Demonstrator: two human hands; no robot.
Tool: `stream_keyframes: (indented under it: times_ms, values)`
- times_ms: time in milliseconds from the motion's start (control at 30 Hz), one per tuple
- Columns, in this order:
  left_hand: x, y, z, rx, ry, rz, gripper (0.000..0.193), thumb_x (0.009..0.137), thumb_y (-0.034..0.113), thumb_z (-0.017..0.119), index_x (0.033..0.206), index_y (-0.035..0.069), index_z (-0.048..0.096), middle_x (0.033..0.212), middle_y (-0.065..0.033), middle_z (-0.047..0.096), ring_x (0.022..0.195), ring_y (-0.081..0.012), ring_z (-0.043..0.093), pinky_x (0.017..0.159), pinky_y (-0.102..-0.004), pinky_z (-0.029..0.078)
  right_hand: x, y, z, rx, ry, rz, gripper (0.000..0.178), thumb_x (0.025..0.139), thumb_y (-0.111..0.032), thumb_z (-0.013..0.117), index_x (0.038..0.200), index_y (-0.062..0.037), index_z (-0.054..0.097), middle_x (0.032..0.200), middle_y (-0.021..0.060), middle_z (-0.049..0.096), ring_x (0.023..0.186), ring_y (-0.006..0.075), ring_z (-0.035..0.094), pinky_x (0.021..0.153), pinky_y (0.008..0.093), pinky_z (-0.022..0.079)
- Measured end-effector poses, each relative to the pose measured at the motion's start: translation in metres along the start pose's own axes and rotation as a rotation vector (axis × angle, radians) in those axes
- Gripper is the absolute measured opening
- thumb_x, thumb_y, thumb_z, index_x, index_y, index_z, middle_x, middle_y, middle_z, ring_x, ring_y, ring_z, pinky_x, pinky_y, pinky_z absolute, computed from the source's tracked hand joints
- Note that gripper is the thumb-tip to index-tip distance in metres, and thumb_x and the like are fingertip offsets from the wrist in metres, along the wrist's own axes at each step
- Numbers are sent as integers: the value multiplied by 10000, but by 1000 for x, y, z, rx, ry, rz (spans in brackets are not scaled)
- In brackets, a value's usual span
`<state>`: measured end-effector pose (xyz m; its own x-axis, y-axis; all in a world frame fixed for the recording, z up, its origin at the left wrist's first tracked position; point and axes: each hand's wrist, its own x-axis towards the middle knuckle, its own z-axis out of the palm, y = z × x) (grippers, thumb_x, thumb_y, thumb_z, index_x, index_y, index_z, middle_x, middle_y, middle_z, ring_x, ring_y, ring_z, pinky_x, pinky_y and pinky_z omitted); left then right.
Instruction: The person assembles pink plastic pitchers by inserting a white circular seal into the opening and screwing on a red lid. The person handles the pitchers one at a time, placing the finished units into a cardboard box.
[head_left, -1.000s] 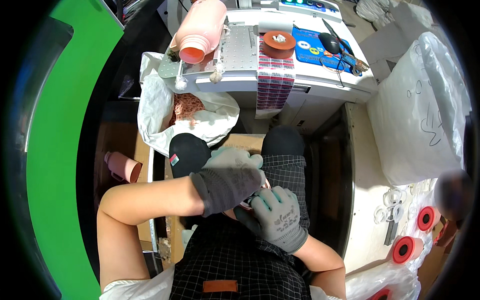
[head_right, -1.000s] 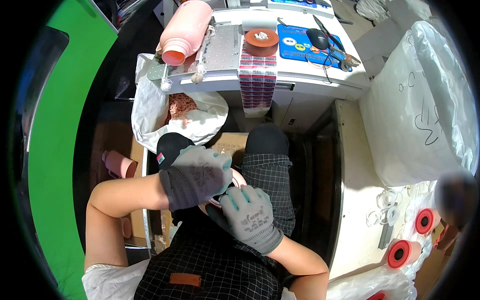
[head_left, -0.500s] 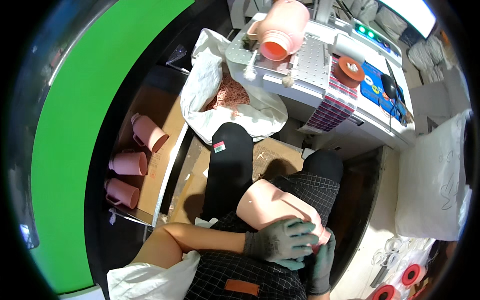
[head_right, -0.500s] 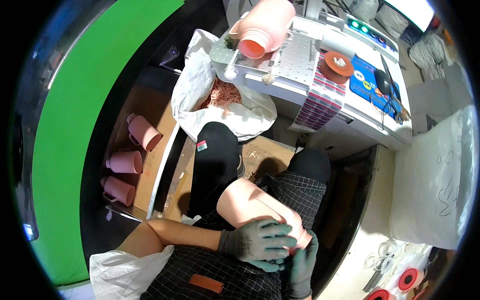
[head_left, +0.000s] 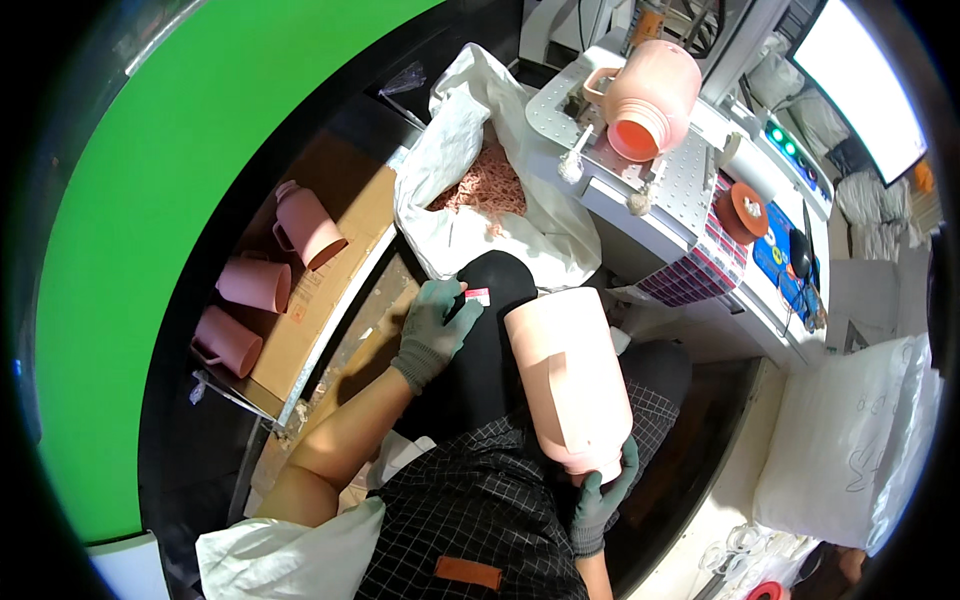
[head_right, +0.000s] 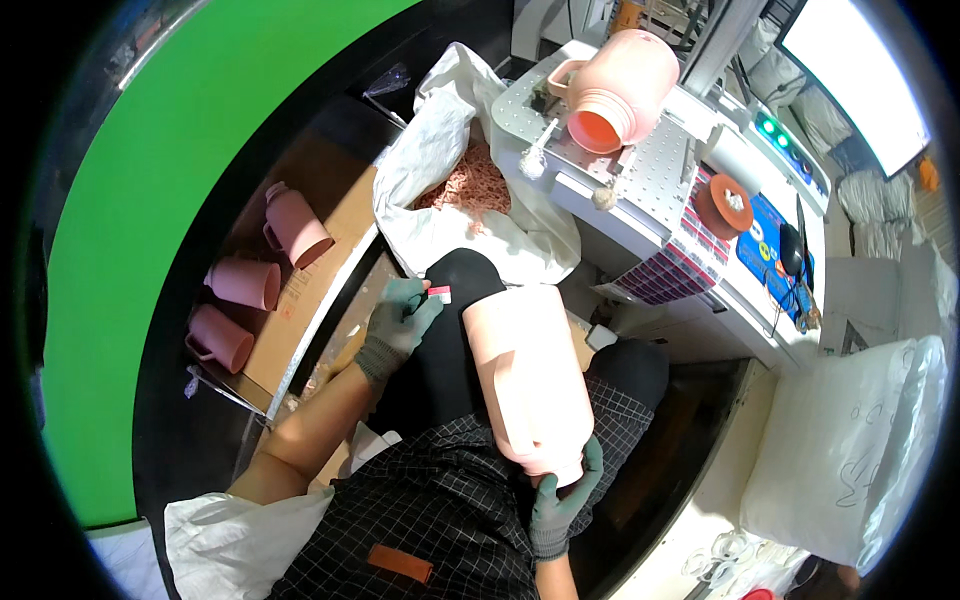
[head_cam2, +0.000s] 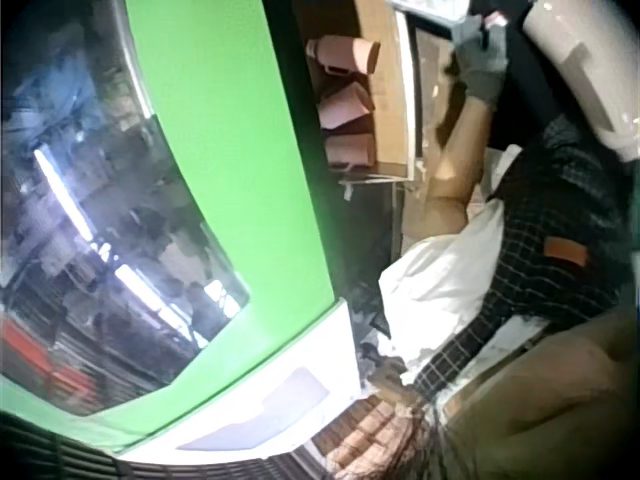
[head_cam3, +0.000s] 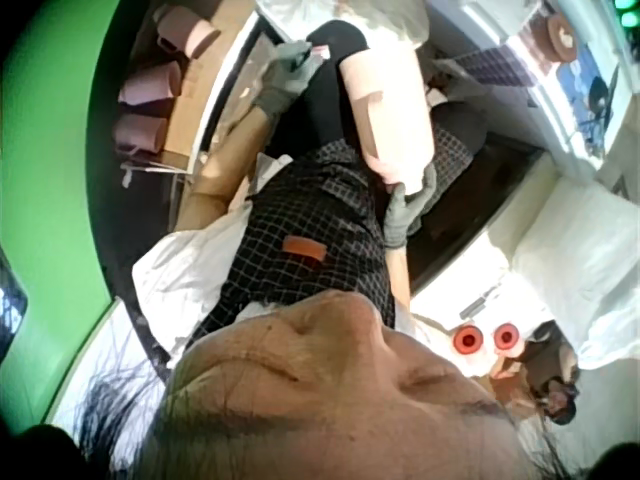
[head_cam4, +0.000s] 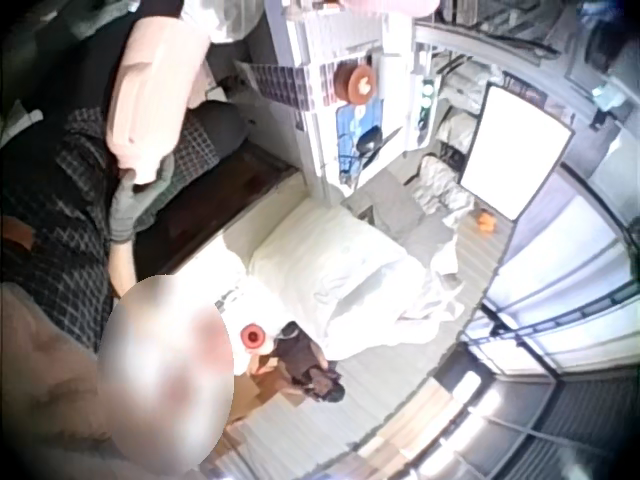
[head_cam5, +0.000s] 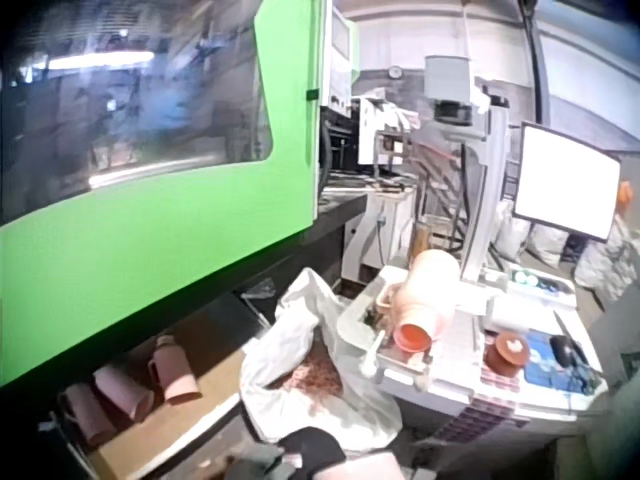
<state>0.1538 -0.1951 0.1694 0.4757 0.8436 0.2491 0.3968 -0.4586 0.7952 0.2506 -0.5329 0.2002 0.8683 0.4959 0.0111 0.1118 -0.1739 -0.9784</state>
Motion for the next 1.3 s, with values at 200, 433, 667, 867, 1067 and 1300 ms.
stream_keyframes:
  times_ms: [200, 433, 667, 867, 1067, 1300]
  values:
    - [-2, -7, 6, -190, 64, -236, 237, 815, 200, 862, 887, 39, 705, 877, -73, 656, 822, -199, 649, 769, -334, 528, 2, -8, 3, -24, -86, -45, 1071, 943, -586, 714, 1643, 35, 191, 1692, 195, 281, 1532, 316, 328, 1243, 447, 288]
    - [-15, 30, -7, -377, 135, -175, 109, 890, 93, 775, 880, 18, 697, 826, -39, 655, 730, -134, 635, 700, -278, 516, 1, -6, 0, 16, -124, -2, 1066, 935, -525, 756, 1651, 32, 196, 1693, 194, 296, 1515, 303, 370, 1223, 420, 331]
    - [-34, 93, -11, -371, -204, 96, 96, 848, 7, 740, 944, 8, 740, 852, -68, 679, 689, -164, 661, 628, -289, 541, -1, -5, 3, 83, -127, 0, 1090, 912, -491, 798, 1648, 43, 197, 1682, 209, 312, 1488, 284, 405, 1206, 404, 354]
    - [-28, 78, -4, -82, -119, 481, 136, 764, 35, 778, 892, 35, 731, 811, -53, 650, 698, -180, 668, 594, -299, 550, -1, 2, 0, 62, -119, -10, 1104, 906, -482, 810, 1642, 62, 194, 1663, 222, 343, 1460, 282, 438, 1174, 398, 390]
    - [-29, 86, -7, -64, -193, 143, 167, 796, 98, 834, 789, 63, 671, 761, -34, 624, 698, -180, 646, 596, -319, 533, -7, 3, -3, -10, -184, -16, 1109, 910, -481, 795, 1648, 56, 166, 1683, 211, 310, 1487, 286, 408, 1210, 407, 355]
    - [-16, 67, -8, -78, 26, 185, 226, 930, 181, 754, 1070, 35, 652, 903, -119, 670, 782, -255, 655, 751, -363, 540, -4, -3, 1, 80, -163, 53, 1112, 906, -516, 791, 1646, 56, 188, 1671, 226, 327, 1473, 292, 422, 1197, 409, 363]
